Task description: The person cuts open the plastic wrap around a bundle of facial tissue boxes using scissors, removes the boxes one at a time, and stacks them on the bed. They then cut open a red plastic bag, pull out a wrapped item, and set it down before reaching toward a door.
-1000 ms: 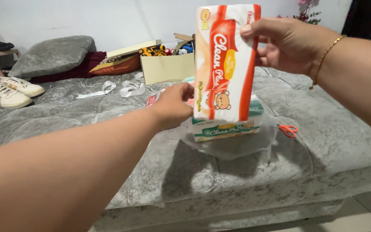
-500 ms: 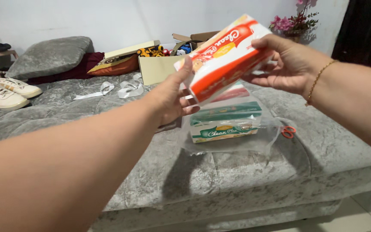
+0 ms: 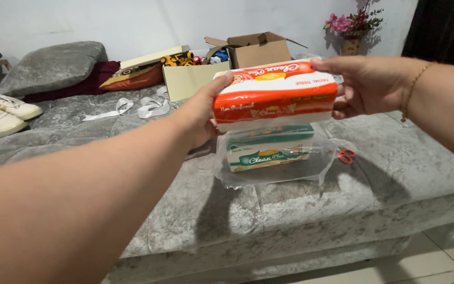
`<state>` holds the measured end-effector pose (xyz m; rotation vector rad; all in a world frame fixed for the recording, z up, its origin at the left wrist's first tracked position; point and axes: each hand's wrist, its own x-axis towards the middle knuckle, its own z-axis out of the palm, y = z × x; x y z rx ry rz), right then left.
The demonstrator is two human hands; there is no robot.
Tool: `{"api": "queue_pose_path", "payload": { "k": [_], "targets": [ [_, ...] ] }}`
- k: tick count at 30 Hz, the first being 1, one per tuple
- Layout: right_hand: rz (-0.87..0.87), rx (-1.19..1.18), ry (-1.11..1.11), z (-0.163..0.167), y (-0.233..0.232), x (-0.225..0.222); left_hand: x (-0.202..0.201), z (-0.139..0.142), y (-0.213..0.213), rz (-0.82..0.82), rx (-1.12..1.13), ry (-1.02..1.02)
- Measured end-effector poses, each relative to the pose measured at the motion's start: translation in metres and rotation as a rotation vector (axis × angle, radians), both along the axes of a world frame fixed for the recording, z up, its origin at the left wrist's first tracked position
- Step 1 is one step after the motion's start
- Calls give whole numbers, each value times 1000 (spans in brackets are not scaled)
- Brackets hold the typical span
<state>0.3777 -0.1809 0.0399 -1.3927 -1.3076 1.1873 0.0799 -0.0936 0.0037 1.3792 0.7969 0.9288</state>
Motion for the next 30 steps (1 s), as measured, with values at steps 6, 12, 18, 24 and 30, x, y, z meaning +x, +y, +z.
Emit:
{"api": "queue_pose_path", "payload": {
  "k": [6,12,18,24,30],
  "targets": [
    [-2,11,59,-9,2,6,-1,-13,25,68,0,-92],
    [-46,12,224,-25,20,15,-3,-24,59,226,-129,-366],
    [-236,9,479,-42,35,24,6,-64,34,30,402,521],
    [-575,53,667,-60,61,49,-1,-66,-8,-24,1019,1137],
    [-717,21,730,-104,85,102,0,-60,-9,17,993,1163]
  ]
}}
